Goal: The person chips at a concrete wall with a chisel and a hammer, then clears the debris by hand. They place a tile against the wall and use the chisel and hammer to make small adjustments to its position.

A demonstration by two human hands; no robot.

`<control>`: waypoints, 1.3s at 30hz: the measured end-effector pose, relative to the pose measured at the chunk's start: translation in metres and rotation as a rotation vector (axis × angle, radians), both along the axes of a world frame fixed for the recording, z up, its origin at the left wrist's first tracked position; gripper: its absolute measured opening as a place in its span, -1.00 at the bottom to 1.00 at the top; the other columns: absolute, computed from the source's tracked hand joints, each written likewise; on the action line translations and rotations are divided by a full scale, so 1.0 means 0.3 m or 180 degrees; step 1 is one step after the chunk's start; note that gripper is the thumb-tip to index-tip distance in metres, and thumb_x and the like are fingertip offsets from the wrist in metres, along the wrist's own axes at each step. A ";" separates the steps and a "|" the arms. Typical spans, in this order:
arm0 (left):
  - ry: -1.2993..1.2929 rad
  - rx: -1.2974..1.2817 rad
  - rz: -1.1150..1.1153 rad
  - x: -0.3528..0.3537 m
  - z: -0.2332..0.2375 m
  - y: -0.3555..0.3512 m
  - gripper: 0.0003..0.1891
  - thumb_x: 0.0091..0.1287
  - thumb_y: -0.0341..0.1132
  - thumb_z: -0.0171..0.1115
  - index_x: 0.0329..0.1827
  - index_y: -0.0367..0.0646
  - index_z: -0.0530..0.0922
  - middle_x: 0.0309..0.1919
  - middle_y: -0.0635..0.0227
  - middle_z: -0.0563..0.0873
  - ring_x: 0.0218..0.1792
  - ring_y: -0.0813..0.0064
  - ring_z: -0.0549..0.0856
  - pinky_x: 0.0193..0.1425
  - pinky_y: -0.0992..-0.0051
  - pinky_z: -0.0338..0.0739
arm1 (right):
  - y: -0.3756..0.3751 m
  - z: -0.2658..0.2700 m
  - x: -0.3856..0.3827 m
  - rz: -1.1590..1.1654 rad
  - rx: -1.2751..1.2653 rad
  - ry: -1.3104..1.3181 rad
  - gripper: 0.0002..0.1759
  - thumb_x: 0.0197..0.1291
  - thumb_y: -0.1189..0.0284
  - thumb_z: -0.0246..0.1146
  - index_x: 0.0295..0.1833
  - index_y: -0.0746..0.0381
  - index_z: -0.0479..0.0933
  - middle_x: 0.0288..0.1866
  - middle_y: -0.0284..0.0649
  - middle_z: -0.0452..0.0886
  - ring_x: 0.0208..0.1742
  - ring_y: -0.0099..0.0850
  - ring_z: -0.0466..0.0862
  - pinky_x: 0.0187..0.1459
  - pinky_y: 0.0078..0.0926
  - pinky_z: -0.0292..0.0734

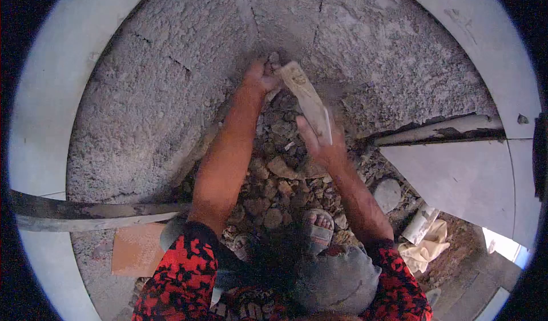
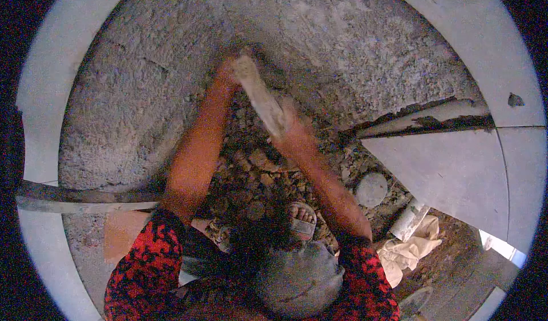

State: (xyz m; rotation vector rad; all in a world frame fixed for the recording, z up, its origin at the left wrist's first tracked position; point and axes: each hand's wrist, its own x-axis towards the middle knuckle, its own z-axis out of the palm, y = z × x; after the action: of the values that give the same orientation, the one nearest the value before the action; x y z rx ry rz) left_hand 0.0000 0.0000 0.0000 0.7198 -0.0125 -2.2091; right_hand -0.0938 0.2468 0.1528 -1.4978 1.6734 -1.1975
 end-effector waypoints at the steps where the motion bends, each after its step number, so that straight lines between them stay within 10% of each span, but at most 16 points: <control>1: 0.0192 0.0251 0.0266 -0.004 -0.010 -0.006 -0.63 0.32 -0.23 -0.11 0.17 -0.11 0.23 0.00 0.19 0.46 0.02 0.29 0.46 0.12 0.26 0.36 | -0.033 -0.055 -0.002 -0.0165 0.0068 0.0178 -0.44 0.12 0.18 0.11 0.19 0.13 0.13 -0.03 0.06 0.45 -0.04 -0.13 0.52 -0.02 -0.17 0.36; 3: 0.0353 0.0583 0.0547 0.003 -0.067 0.023 -0.64 0.33 -0.19 -0.13 0.14 -0.13 0.27 0.00 0.22 0.46 0.02 0.29 0.46 0.11 0.28 0.36 | -0.107 -0.128 -0.014 -0.0317 0.0218 0.0336 -0.56 0.15 0.20 0.08 0.07 0.19 0.23 -0.21 0.12 0.52 -0.18 -0.03 0.57 -0.16 -0.09 0.42; 5: -0.1625 -0.2277 -0.0602 0.013 -0.092 0.010 -0.69 0.33 -0.23 -0.15 0.05 -0.19 0.32 -0.07 0.22 0.47 -0.06 0.27 0.51 0.01 0.29 0.44 | -0.219 -0.155 -0.025 -0.0088 0.0429 0.0964 -0.61 0.15 0.21 0.07 -0.01 0.23 0.27 -0.32 0.11 0.52 -0.24 0.09 0.54 -0.24 -0.09 0.42; 8: -0.3441 -0.3341 -0.0137 -0.001 -0.035 -0.014 -0.71 0.31 -0.27 -0.16 0.02 -0.19 0.33 -0.12 0.25 0.48 -0.09 0.32 0.51 -0.02 0.33 0.46 | -0.211 -0.045 -0.015 -0.0025 0.0467 0.1013 -0.59 0.13 0.22 0.09 0.00 0.25 0.28 -0.29 0.12 0.52 -0.20 0.11 0.51 -0.22 -0.12 0.42; 9: -0.3446 -0.3310 -0.0132 0.003 -0.059 -0.028 -0.71 0.31 -0.27 -0.16 0.02 -0.19 0.33 -0.12 0.25 0.48 -0.09 0.32 0.51 -0.02 0.33 0.46 | -0.194 -0.037 -0.003 -0.0065 0.0355 0.0950 -0.58 0.13 0.23 0.09 0.00 0.27 0.28 -0.27 0.13 0.51 -0.19 0.11 0.51 -0.20 -0.13 0.42; 11: -0.0195 -0.0803 -0.0015 0.024 -0.119 -0.074 -0.73 0.31 -0.28 -0.16 -0.01 -0.20 0.36 -0.17 0.25 0.50 -0.11 0.39 0.51 -0.03 0.36 0.45 | -0.176 -0.042 0.001 -0.0160 -0.0210 0.0725 -0.58 0.12 0.23 0.10 -0.01 0.29 0.29 -0.27 0.15 0.51 -0.17 0.11 0.50 -0.18 -0.12 0.41; 15: 0.0925 -0.1367 -0.0711 0.097 -0.031 -0.043 -0.67 0.25 -0.11 -0.02 -0.03 -0.10 0.36 -0.13 0.33 0.48 -0.13 0.42 0.47 -0.01 0.41 0.39 | -0.258 -0.153 -0.038 -0.0026 0.0378 0.1050 -0.60 0.12 0.26 0.10 -0.05 0.35 0.32 -0.28 0.17 0.50 -0.14 0.08 0.50 -0.16 -0.13 0.40; 16: 0.0052 -0.0230 0.0192 0.004 0.011 -0.016 -0.75 0.27 -0.32 -0.16 -0.07 -0.17 0.41 -0.32 0.23 0.54 -0.22 0.35 0.55 -0.14 0.36 0.48 | -0.247 -0.077 -0.032 0.0010 0.0422 0.0951 -0.62 0.11 0.28 0.11 -0.08 0.36 0.34 -0.28 0.19 0.49 -0.15 0.08 0.50 -0.16 -0.13 0.40; 19: -0.1026 -0.1354 0.0503 -0.004 0.223 0.133 -0.72 0.27 -0.29 -0.13 -0.01 -0.16 0.38 -0.32 0.21 0.56 -0.21 0.33 0.57 -0.11 0.37 0.47 | -0.186 0.089 0.001 -0.0091 0.0751 0.0901 -0.58 0.10 0.27 0.12 -0.05 0.38 0.33 -0.28 0.17 0.51 -0.16 0.08 0.50 -0.16 -0.12 0.41; 22: -0.0521 -0.0595 0.0465 0.056 0.116 0.095 -0.71 0.29 -0.29 -0.17 0.01 -0.16 0.37 -0.26 0.21 0.57 -0.23 0.29 0.56 -0.13 0.35 0.48 | -0.200 -0.058 0.013 -0.0288 -0.0591 0.0312 -0.45 0.11 0.24 0.07 0.09 0.43 0.24 -0.20 0.25 0.47 -0.17 0.11 0.51 -0.10 -0.07 0.40; 25: 0.0413 0.0304 0.0321 0.030 0.166 0.040 -0.69 0.31 -0.28 -0.22 0.04 -0.16 0.35 -0.17 0.20 0.57 -0.24 0.24 0.56 -0.16 0.31 0.48 | -0.278 -0.076 -0.050 0.0049 0.0710 0.1124 -0.45 0.11 0.23 0.07 0.08 0.44 0.24 -0.21 0.26 0.48 -0.15 0.11 0.51 -0.09 -0.07 0.40; 27: -0.0660 0.0116 0.0620 -0.007 0.235 0.079 -0.72 0.33 -0.29 -0.27 -0.02 -0.15 0.37 -0.15 0.24 0.58 -0.31 0.29 0.54 -0.21 0.35 0.47 | -0.239 0.001 -0.045 -0.0075 0.0531 0.1255 -0.43 0.11 0.20 0.06 0.08 0.46 0.24 -0.23 0.21 0.50 -0.15 0.10 0.52 -0.09 -0.09 0.40; 29: -0.1415 -0.1640 0.0353 0.005 0.195 0.109 -0.75 0.32 -0.29 -0.27 -0.10 -0.15 0.38 -0.17 0.25 0.58 -0.41 0.39 0.51 -0.26 0.41 0.46 | -0.183 0.120 -0.010 -0.0336 0.0447 0.0752 -0.42 0.10 0.21 0.06 0.08 0.47 0.25 -0.22 0.17 0.51 -0.15 0.08 0.52 -0.08 -0.12 0.41; 32: -0.0581 -0.0335 0.0392 -0.002 0.178 0.095 -0.78 0.30 -0.30 -0.23 -0.15 -0.16 0.38 -0.28 0.26 0.59 -0.47 0.49 0.47 -0.41 0.50 0.44 | -0.210 0.012 0.006 -0.0573 0.0291 -0.1234 -0.48 0.06 0.23 0.17 0.01 0.40 0.33 -0.19 0.22 0.48 -0.10 0.04 0.51 -0.12 -0.15 0.40; 35: -0.0240 -0.0218 0.0272 -0.008 -0.089 -0.077 -0.78 0.28 -0.30 -0.19 -0.15 -0.19 0.39 -0.37 0.28 0.57 -0.51 0.47 0.44 -0.48 0.50 0.40 | -0.295 -0.102 -0.072 0.0130 0.0962 0.1309 -0.56 0.05 0.26 0.17 -0.09 0.40 0.37 -0.25 0.22 0.49 -0.13 0.08 0.51 -0.17 -0.13 0.42; 39: -0.0531 -0.1494 0.0258 0.019 0.187 0.124 -0.73 0.29 -0.30 -0.20 -0.07 -0.22 0.40 -0.31 0.26 0.56 -0.41 0.41 0.49 -0.35 0.45 0.44 | -0.189 0.116 -0.006 -0.0342 0.0701 0.0340 -0.56 0.03 0.26 0.18 -0.11 0.41 0.37 -0.27 0.22 0.50 -0.16 0.12 0.51 -0.20 -0.08 0.42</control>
State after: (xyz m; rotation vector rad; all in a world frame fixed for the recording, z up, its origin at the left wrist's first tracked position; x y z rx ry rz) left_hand 0.0057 0.0371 0.0562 0.6208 -0.5567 -1.9571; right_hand -0.0956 0.1902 0.1878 -1.3717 1.9102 -0.9645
